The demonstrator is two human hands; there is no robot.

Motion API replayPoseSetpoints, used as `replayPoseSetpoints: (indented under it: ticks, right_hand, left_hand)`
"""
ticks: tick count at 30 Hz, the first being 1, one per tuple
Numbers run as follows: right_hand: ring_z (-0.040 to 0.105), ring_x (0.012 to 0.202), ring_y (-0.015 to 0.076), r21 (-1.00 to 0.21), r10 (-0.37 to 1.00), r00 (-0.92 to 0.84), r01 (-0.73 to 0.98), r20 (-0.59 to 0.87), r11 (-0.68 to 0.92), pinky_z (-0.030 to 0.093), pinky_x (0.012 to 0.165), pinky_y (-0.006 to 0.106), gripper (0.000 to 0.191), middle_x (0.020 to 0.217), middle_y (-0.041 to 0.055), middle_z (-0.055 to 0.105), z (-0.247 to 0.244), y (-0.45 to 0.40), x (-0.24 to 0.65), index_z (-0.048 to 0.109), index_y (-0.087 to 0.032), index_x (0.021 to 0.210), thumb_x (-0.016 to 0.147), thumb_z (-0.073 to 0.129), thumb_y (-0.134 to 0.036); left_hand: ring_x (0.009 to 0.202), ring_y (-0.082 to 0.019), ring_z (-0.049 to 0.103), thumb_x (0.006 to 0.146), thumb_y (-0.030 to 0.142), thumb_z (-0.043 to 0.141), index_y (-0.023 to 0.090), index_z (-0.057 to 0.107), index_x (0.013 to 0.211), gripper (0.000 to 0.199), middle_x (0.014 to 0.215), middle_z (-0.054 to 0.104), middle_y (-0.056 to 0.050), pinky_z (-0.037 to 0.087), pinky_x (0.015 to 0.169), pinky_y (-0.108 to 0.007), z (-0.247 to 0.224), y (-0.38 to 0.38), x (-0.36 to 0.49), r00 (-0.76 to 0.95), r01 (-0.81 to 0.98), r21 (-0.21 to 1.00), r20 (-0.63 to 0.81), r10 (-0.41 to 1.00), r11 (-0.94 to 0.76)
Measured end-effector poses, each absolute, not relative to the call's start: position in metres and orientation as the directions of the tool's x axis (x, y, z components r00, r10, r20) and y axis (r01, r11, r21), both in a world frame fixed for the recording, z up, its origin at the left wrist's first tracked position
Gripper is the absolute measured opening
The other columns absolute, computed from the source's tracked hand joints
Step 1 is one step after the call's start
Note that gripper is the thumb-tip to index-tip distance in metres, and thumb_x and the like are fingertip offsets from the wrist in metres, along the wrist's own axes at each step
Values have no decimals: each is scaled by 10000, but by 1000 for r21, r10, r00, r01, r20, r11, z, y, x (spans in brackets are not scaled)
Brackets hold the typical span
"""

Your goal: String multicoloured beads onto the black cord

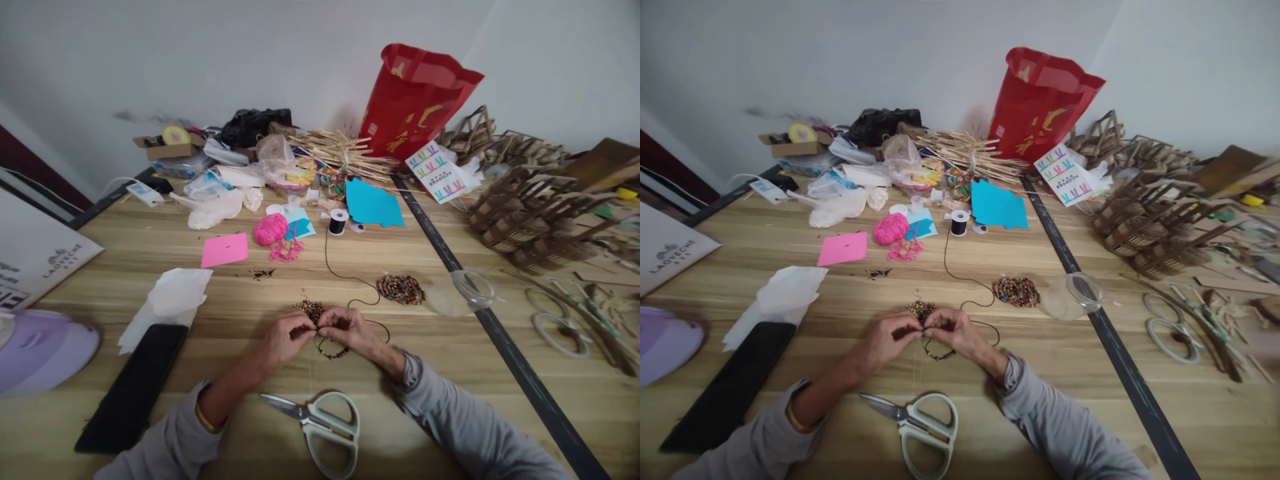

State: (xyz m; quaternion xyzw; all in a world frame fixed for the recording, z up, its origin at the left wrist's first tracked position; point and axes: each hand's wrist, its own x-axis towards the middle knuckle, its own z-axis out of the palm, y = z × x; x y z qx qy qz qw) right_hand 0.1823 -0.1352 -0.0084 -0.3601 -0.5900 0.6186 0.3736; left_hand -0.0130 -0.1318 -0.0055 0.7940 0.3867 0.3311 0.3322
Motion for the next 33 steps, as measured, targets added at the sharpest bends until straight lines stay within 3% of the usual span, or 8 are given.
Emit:
replayPoseSetpoints:
  ticks: [4,9,33]
  right_hand:
    - [384,520,71,-1000,895,-447,-8,4,0,277,476,196,362,598,-31,506,-12,-135,182,639,-130,785,752,707,-485]
    - [365,514,73,-1000,889,-457,-20,30,24,271,465,196,348,584,-35,477,-11,-135,181,626,-137,771,785,675,-480]
    - [365,525,79,-999,869,-495,34,11,31,284,482,201,381,589,-33,462,-7,-138,181,600,-139,748,793,640,-515]
  left_hand:
    - [677,-146,622,750,187,642,130,685,744,72,719,702,-39,477,652,-240,-3,-128,-17,409,289,941,43,912,-174]
    - [639,-134,611,672,283,732,119,698,746,183,696,713,-38,472,635,-235,0,-123,-19,407,157,986,-118,906,58]
    - [654,-130,608,629,316,781,117,704,750,245,711,708,-39,464,660,-246,-1,-123,-21,469,123,980,-194,862,154]
